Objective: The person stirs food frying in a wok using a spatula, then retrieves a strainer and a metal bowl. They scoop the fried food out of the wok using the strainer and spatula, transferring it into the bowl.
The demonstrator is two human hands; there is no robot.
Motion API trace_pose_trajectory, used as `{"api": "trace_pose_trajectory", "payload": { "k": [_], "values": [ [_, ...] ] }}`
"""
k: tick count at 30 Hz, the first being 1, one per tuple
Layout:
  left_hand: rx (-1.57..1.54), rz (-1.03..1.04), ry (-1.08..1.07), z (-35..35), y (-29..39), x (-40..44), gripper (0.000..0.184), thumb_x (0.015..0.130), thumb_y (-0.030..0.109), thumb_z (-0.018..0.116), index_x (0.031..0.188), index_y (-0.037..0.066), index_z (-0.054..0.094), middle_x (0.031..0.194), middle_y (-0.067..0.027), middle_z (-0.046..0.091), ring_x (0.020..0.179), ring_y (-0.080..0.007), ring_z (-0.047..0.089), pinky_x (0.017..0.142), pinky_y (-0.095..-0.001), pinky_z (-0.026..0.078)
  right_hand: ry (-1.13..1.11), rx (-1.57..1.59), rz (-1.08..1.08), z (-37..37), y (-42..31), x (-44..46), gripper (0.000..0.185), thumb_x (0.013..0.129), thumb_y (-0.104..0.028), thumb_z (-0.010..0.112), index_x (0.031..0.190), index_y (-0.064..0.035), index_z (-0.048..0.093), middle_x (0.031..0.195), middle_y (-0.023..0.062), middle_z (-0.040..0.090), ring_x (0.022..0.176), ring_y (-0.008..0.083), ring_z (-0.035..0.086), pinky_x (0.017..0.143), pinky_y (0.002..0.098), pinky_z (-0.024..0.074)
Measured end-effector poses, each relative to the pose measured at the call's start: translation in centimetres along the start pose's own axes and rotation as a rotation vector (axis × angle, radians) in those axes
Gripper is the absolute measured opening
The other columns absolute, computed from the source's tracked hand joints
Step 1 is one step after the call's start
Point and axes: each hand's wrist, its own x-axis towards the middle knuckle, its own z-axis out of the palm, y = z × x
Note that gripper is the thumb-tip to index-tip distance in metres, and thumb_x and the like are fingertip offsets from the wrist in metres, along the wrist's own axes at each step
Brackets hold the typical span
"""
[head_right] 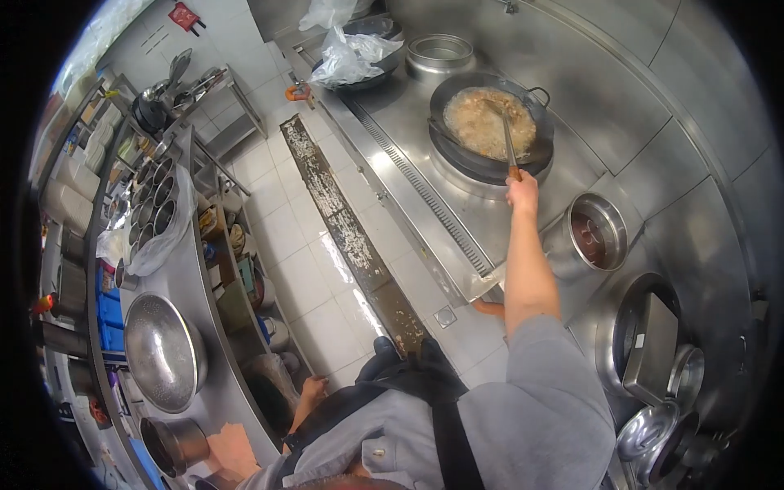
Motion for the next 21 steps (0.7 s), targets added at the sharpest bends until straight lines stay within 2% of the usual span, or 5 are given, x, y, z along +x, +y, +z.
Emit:
{"api": "trace_pose_trajectory", "payload": {
  "k": [6,9,14,19,21],
  "values": [
    [0.089,-0.151,-0.146,-3.2,2.1,-1.3,0.040,0.073,0.024,0.067,0.107,0.004,0.064,0.100,-0.0142,0.066,0.094,-0.0252,0.063,0.071,-0.0374,0.054,-0.069,-0.056,-0.012,-5.9,-2.7,-5.2,0.046,0.071,-0.004,0.059,0.117,0.0035,0.055,0.064,0.0055,0.055,0.039,0.0119,0.047,0.033,0.0266,0.0323],
    [0.062,-0.131,-0.158,-4.1,1.1,-0.3,0.036,0.073,0.023,0.067,0.105,0.005,0.065,0.094,-0.0131,0.064,0.084,-0.0272,0.063,0.063,-0.0411,0.056,-0.120,-0.202,-0.093,-11.0,-3.6,-6.6,0.049,0.069,-0.006,0.061,0.117,0.0050,0.055,0.083,0.0101,0.064,0.043,0.0139,0.050,0.038,0.0264,0.0360],
    [0.034,-0.116,-0.230,-4.5,-0.3,2.8,0.017,0.077,0.018,0.063,0.087,0.006,0.063,0.081,-0.0105,0.061,0.071,-0.0269,0.061,0.061,-0.0448,0.055,-0.152,-0.551,-0.220,-15.9,-7.1,-9.5,0.048,0.071,-0.006,0.061,0.117,0.0052,0.054,0.079,0.0084,0.062,0.047,0.0114,0.049,0.043,0.0246,0.0383],
    [-0.406,-0.197,-0.355,-2.6,-4.3,11.0,0.012,0.077,0.015,0.062,0.085,0.007,0.065,0.077,-0.0081,0.060,0.072,-0.0231,0.059,0.059,-0.0415,0.053,-0.126,-0.785,-0.459,-14.8,-7.7,-11.1,0.043,0.072,-0.009,0.061,0.113,0.0031,0.058,0.089,0.0176,0.067,0.073,0.0273,0.065,0.065,0.0344,0.0496],
    [0.168,0.343,-0.314,-2.3,-2.8,12.3,0.019,0.077,0.015,0.062,0.094,0.007,0.065,0.077,-0.0082,0.060,0.067,-0.0207,0.058,0.058,-0.0383,0.052,-0.148,-0.980,-0.396,-12.7,-8.0,-11.8,0.043,0.073,-0.012,0.060,0.116,-0.0061,0.058,0.094,0.0219,0.064,0.093,0.0358,0.061,0.078,0.0406,0.0486]
  ]
}}
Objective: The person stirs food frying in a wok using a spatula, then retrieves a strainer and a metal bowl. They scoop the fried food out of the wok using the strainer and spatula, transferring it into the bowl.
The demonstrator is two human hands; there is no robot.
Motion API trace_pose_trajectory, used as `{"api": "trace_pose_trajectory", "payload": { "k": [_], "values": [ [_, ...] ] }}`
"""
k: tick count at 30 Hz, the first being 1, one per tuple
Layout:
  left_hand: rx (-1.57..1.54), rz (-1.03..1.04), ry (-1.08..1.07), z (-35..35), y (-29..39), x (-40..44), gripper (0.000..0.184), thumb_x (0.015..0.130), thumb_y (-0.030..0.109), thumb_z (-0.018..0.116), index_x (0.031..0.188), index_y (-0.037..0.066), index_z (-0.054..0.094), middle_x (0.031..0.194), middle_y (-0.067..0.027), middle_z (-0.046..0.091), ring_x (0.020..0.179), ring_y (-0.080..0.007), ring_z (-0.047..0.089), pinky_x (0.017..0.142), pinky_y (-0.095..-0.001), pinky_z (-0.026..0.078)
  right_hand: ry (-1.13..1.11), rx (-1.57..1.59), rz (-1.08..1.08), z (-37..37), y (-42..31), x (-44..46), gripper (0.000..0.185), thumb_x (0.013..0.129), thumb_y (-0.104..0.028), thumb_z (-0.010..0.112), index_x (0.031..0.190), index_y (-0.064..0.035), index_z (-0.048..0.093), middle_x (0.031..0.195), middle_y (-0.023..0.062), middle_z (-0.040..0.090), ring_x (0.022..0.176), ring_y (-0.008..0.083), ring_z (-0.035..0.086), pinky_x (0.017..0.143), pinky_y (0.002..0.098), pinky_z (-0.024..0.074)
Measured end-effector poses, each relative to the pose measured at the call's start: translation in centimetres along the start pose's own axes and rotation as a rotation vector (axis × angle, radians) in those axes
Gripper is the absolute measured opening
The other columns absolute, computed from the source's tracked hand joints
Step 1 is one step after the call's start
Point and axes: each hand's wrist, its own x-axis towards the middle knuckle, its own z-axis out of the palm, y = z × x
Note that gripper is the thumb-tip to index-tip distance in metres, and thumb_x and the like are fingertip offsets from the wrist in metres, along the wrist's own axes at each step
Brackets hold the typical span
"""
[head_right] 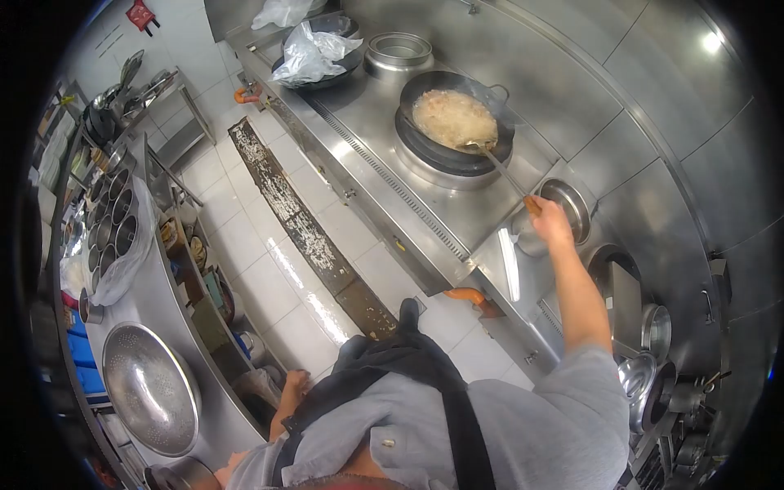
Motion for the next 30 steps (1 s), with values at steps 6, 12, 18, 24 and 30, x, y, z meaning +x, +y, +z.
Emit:
{"api": "trace_pose_trajectory", "payload": {
  "k": [6,12,18,24,30],
  "values": [
    [-0.448,-0.513,0.093,-0.6,8.1,-1.4,0.029,0.078,0.015,0.062,0.105,0.008,0.062,0.080,-0.0081,0.060,0.069,-0.0205,0.057,0.060,-0.0404,0.050,-0.051,-0.032,0.074,9.4,1.0,3.9,0.046,0.077,-0.014,0.057,0.123,-0.0112,0.052,0.093,0.0234,0.063,0.092,0.0401,0.059,0.080,0.0469,0.0477],
    [-0.267,-0.287,0.019,-0.7,9.7,-3.6,0.027,0.079,0.014,0.062,0.104,0.006,0.062,0.083,-0.0091,0.061,0.071,-0.0212,0.059,0.059,-0.0387,0.052,-0.046,-0.028,0.210,13.6,-2.3,7.0,0.036,0.084,-0.013,0.051,0.118,-0.0018,0.049,0.107,0.0254,0.057,0.095,0.0411,0.058,0.084,0.0466,0.0473],
    [-0.177,-0.429,0.079,-1.8,14.5,-6.3,0.024,0.079,0.013,0.060,0.101,0.004,0.064,0.080,-0.0084,0.059,0.070,-0.0203,0.058,0.056,-0.0357,0.051,0.028,0.038,0.244,16.7,-2.3,12.8,0.031,0.083,-0.013,0.052,0.112,-0.0003,0.050,0.106,0.0251,0.057,0.099,0.0422,0.056,0.084,0.0472,0.0464],
    [-0.121,-0.408,0.080,-2.2,13.8,-3.6,0.028,0.078,0.015,0.062,0.104,0.006,0.062,0.079,-0.0064,0.059,0.069,-0.0191,0.057,0.058,-0.0354,0.051,0.060,-0.029,0.211,14.0,-0.1,16.4,0.020,0.083,-0.011,0.049,0.099,0.0000,0.055,0.100,0.0249,0.060,0.097,0.0409,0.057,0.083,0.0475,0.0467],
    [-0.594,-0.452,0.072,-0.3,9.6,0.7,0.035,0.077,0.017,0.063,0.110,0.008,0.058,0.085,-0.0059,0.059,0.071,-0.0186,0.057,0.062,-0.0370,0.051,0.047,0.242,0.242,10.0,2.7,11.8,0.032,0.079,-0.017,0.055,0.109,-0.0052,0.059,0.095,0.0248,0.062,0.098,0.0423,0.055,0.082,0.0485,0.0440]
  ]
}}
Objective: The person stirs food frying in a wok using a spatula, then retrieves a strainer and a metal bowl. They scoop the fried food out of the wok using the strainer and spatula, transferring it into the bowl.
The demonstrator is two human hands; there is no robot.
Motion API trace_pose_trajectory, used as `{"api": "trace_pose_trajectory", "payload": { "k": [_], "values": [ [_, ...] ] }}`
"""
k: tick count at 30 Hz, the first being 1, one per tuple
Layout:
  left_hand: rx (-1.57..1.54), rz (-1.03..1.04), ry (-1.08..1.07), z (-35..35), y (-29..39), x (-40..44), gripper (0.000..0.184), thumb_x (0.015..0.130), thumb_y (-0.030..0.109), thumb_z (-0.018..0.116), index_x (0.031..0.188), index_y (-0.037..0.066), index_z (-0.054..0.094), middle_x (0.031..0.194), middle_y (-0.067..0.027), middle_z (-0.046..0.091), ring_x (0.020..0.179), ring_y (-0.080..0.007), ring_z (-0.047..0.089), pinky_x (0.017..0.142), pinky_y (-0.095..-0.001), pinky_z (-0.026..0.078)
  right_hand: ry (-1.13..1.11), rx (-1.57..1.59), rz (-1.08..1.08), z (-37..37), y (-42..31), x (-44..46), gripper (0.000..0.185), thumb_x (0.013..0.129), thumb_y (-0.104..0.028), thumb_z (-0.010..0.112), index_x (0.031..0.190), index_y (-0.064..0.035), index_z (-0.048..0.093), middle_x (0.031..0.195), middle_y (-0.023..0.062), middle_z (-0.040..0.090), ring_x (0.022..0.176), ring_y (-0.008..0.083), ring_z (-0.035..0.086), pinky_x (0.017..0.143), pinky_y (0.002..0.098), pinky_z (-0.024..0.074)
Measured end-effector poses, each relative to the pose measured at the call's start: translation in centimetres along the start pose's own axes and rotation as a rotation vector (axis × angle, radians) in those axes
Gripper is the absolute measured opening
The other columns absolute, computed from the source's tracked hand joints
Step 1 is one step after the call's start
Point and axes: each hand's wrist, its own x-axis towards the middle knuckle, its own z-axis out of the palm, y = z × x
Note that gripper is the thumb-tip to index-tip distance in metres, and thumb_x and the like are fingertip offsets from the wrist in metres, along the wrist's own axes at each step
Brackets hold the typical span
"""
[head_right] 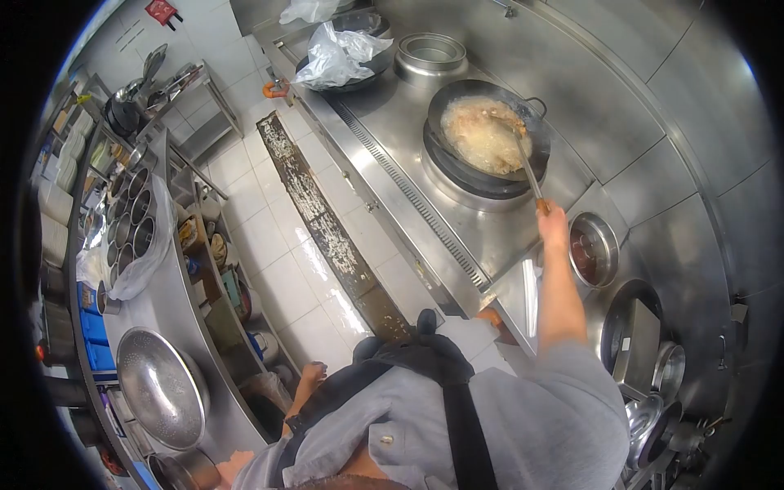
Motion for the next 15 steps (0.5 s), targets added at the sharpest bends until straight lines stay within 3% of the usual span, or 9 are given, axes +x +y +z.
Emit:
{"api": "trace_pose_trajectory", "payload": {
  "k": [3,5,6,8,9,12,14,15],
  "values": [
    [0.047,0.096,-0.085,-0.2,-1.2,1.1,0.033,0.077,0.017,0.063,0.109,0.008,0.059,0.087,-0.0062,0.059,0.072,-0.0194,0.057,0.063,-0.0389,0.051,0.043,0.222,0.131,-1.5,-0.1,-2.6,0.043,0.080,-0.019,0.056,0.120,-0.0033,0.055,0.076,0.0188,0.064,0.059,0.0267,0.063,0.057,0.0393,0.0499],
    [0.335,0.250,-0.096,-0.8,-0.9,-0.6,0.028,0.078,0.016,0.063,0.104,0.007,0.060,0.085,-0.0068,0.058,0.069,-0.0201,0.056,0.063,-0.0401,0.051,0.066,0.243,0.141,-1.6,0.2,-1.9,0.043,0.081,-0.018,0.056,0.121,-0.0029,0.053,0.074,0.0163,0.062,0.052,0.0220,0.059,0.051,0.0358,0.0479],
    [0.335,0.250,-0.097,-1.2,-0.9,-1.6,0.028,0.078,0.016,0.063,0.104,0.007,0.060,0.085,-0.0068,0.058,0.069,-0.0201,0.056,0.063,-0.0401,0.051,0.081,0.270,0.149,-1.5,0.2,-1.1,0.044,0.081,-0.017,0.056,0.123,-0.0025,0.052,0.071,0.0138,0.061,0.045,0.0174,0.056,0.044,0.0323,0.0460],
    [0.494,0.483,-0.096,-2.2,-1.0,-3.0,0.026,0.078,0.015,0.062,0.102,0.007,0.062,0.082,-0.0070,0.058,0.067,-0.0200,0.056,0.060,-0.0387,0.051,0.088,0.266,0.148,-1.2,0.0,1.1,0.043,0.082,-0.017,0.056,0.120,0.0002,0.053,0.067,0.0110,0.059,0.044,0.0163,0.054,0.040,0.0305,0.0437],
    [0.494,0.482,-0.089,-2.5,-1.3,-3.4,0.026,0.078,0.015,0.062,0.102,0.007,0.062,0.082,-0.0070,0.058,0.067,-0.0200,0.056,0.060,-0.0387,0.051,0.096,0.261,0.148,-1.0,-0.2,2.2,0.041,0.082,-0.016,0.056,0.118,0.0029,0.053,0.063,0.0081,0.056,0.042,0.0152,0.052,0.036,0.0287,0.0414],
    [0.309,0.459,0.014,-2.5,-2.3,-4.2,0.027,0.078,0.015,0.062,0.103,0.006,0.063,0.078,-0.0065,0.059,0.065,-0.0193,0.057,0.056,-0.0373,0.050,0.078,0.368,0.268,0.1,-1.6,5.4,0.039,0.083,-0.017,0.057,0.120,-0.0041,0.055,0.064,0.0087,0.057,0.043,0.0160,0.053,0.038,0.0305,0.0426],
    [0.018,-0.069,0.180,-2.0,-1.5,-4.8,0.029,0.077,0.015,0.061,0.104,0.006,0.064,0.075,-0.0063,0.059,0.065,-0.0197,0.057,0.054,-0.0361,0.050,0.052,0.436,0.295,1.8,-2.2,6.4,0.038,0.083,-0.017,0.058,0.119,-0.0049,0.056,0.062,0.0075,0.055,0.042,0.0157,0.051,0.037,0.0304,0.0415],
    [0.010,-0.078,0.192,-1.8,-1.7,-5.3,0.029,0.077,0.015,0.061,0.104,0.006,0.064,0.075,-0.0063,0.059,0.065,-0.0197,0.057,0.054,-0.0361,0.050,0.036,0.500,0.327,2.9,-2.4,6.9,0.037,0.083,-0.018,0.059,0.117,-0.0058,0.057,0.061,0.0062,0.054,0.041,0.0155,0.050,0.036,0.0303,0.0405]
  ]
}}
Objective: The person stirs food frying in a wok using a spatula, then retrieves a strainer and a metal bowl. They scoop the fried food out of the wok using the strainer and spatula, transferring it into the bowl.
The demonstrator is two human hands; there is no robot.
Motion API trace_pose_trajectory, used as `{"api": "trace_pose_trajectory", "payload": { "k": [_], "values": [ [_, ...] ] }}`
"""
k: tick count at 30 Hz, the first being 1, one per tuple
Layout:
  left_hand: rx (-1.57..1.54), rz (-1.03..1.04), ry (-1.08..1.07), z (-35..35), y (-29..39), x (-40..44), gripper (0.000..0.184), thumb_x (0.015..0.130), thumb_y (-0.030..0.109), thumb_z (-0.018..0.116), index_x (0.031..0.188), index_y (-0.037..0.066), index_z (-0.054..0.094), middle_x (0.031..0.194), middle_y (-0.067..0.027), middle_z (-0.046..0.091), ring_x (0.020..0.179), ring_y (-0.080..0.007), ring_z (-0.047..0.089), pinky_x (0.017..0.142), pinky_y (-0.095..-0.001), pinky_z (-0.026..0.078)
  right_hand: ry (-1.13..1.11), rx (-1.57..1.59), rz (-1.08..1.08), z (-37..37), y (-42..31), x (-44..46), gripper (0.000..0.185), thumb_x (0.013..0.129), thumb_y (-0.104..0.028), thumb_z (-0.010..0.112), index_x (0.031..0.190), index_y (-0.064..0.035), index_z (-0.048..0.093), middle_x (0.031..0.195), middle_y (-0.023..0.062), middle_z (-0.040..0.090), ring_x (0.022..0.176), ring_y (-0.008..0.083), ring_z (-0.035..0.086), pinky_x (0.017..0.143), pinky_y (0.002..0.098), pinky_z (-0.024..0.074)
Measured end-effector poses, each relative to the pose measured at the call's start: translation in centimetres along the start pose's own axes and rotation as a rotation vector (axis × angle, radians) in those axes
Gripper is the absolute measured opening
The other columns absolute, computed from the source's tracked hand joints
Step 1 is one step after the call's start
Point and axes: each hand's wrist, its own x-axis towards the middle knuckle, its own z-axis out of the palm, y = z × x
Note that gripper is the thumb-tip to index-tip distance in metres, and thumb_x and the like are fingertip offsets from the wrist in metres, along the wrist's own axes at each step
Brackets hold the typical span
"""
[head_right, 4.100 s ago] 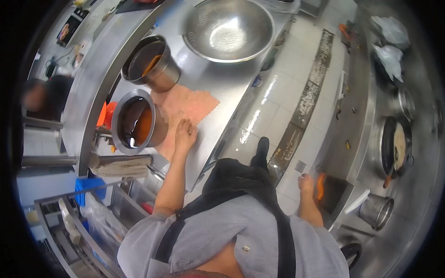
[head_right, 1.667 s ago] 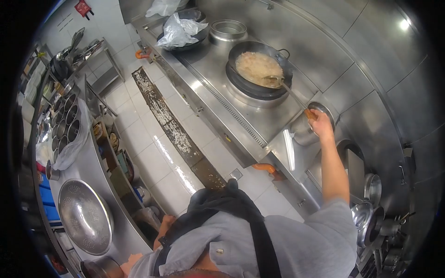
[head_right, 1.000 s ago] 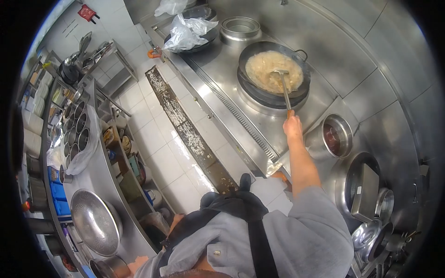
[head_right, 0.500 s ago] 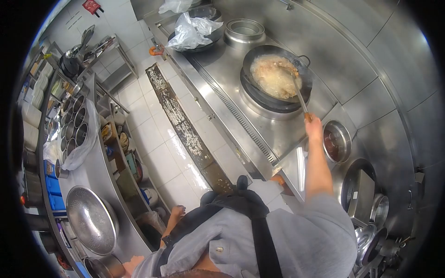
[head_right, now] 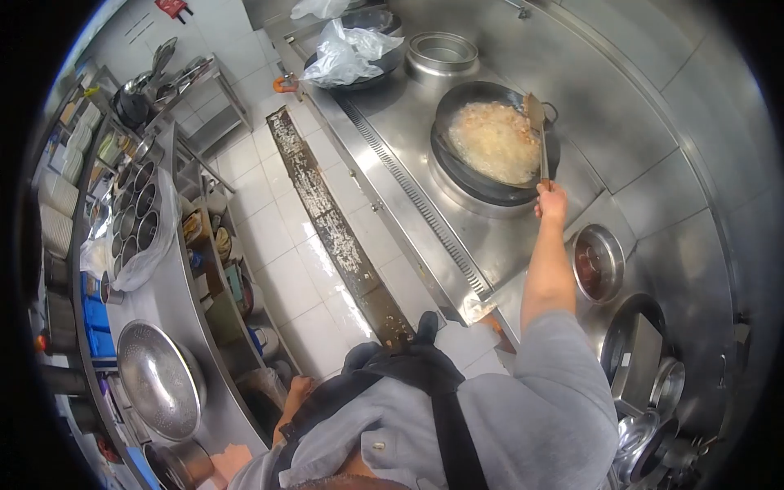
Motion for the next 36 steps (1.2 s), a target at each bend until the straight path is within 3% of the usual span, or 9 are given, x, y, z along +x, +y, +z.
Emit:
{"api": "trace_pose_trajectory", "payload": {
  "k": [3,5,12,18,19,23,24,26,36],
  "values": [
    [0.063,0.032,0.036,0.0,-0.9,-1.6,0.027,0.075,0.014,0.062,0.101,0.006,0.065,0.072,-0.0065,0.058,0.063,-0.0195,0.057,0.054,-0.0356,0.050,-0.153,0.274,0.126,3.5,0.6,0.8,0.031,0.084,-0.019,0.059,0.112,-0.0044,0.058,0.063,0.0057,0.054,0.042,0.0149,0.049,0.035,0.0274,0.0390],
    [0.238,0.330,-0.059,0.1,-1.9,-2.4,0.025,0.075,0.014,0.061,0.098,0.005,0.065,0.071,-0.0065,0.058,0.062,-0.0190,0.056,0.053,-0.0349,0.049,-0.178,0.406,0.184,5.5,0.9,0.5,0.028,0.084,-0.019,0.059,0.109,-0.0052,0.058,0.062,0.0057,0.054,0.043,0.0148,0.048,0.035,0.0273,0.0384],
    [0.244,0.062,0.039,2.1,3.8,-10.1,0.025,0.076,0.015,0.062,0.098,0.004,0.065,0.074,-0.0075,0.059,0.061,-0.0192,0.055,0.052,-0.0342,0.046,-0.279,0.594,0.267,7.0,2.1,-4.3,0.024,0.083,-0.019,0.060,0.103,-0.0072,0.060,0.061,0.0058,0.052,0.041,0.0149,0.046,0.034,0.0267,0.0348],
    [0.311,0.370,-0.099,-1.5,1.8,-1.2,0.025,0.075,0.012,0.063,0.099,0.004,0.065,0.078,-0.0081,0.059,0.068,-0.0209,0.057,0.055,-0.0346,0.048,-0.391,0.132,0.059,1.6,0.3,-11.0,0.039,0.082,-0.018,0.060,0.120,-0.0111,0.056,0.060,0.0031,0.051,0.041,0.0128,0.047,0.032,0.0276,0.0369],
    [0.300,0.267,-0.031,-1.4,4.3,-4.1,0.030,0.076,0.014,0.062,0.105,0.006,0.063,0.080,-0.0081,0.059,0.070,-0.0202,0.057,0.059,-0.0360,0.048,-0.390,0.066,0.041,0.7,0.0,-12.0,0.041,0.082,-0.017,0.059,0.123,-0.0117,0.055,0.059,0.0022,0.050,0.038,0.0120,0.046,0.031,0.0273,0.0364],
    [0.555,0.426,-0.180,-3.0,3.4,-1.0,0.031,0.077,0.015,0.062,0.106,0.006,0.062,0.081,-0.0082,0.059,0.071,-0.0203,0.057,0.060,-0.0366,0.048,-0.395,-0.046,-0.170,-3.8,-0.4,-16.3,0.036,0.082,-0.015,0.058,0.118,-0.0102,0.059,0.054,0.0008,0.047,0.035,0.0097,0.041,0.031,0.0278,0.0311],
    [0.629,0.463,-0.230,-3.2,3.6,0.1,0.031,0.077,0.015,0.062,0.107,0.006,0.062,0.081,-0.0083,0.059,0.071,-0.0203,0.057,0.060,-0.0367,0.048,-0.260,-0.232,-0.341,-4.1,1.2,-15.9,0.034,0.082,-0.017,0.058,0.115,-0.0079,0.061,0.062,0.0054,0.058,0.043,0.0155,0.051,0.040,0.0313,0.0413],
    [0.742,0.486,-0.291,-3.2,3.6,1.4,0.032,0.077,0.015,0.062,0.107,0.006,0.061,0.081,-0.0083,0.059,0.071,-0.0204,0.057,0.061,-0.0370,0.048,-0.114,-0.460,-0.419,-6.2,1.5,-17.4,0.030,0.076,-0.025,0.059,0.102,-0.0112,0.064,0.090,0.0165,0.065,0.088,0.0361,0.061,0.079,0.0431,0.0481],
    [0.754,0.590,-0.349,-3.7,8.4,5.0,0.035,0.077,0.016,0.061,0.111,0.007,0.059,0.084,-0.0087,0.059,0.072,-0.0206,0.057,0.063,-0.0383,0.049,-0.040,-0.801,-0.603,-16.0,-1.1,-21.6,0.025,0.083,-0.019,0.053,0.105,-0.0142,0.062,0.089,0.0168,0.065,0.082,0.0361,0.062,0.074,0.0463,0.0493]
  ]
}}
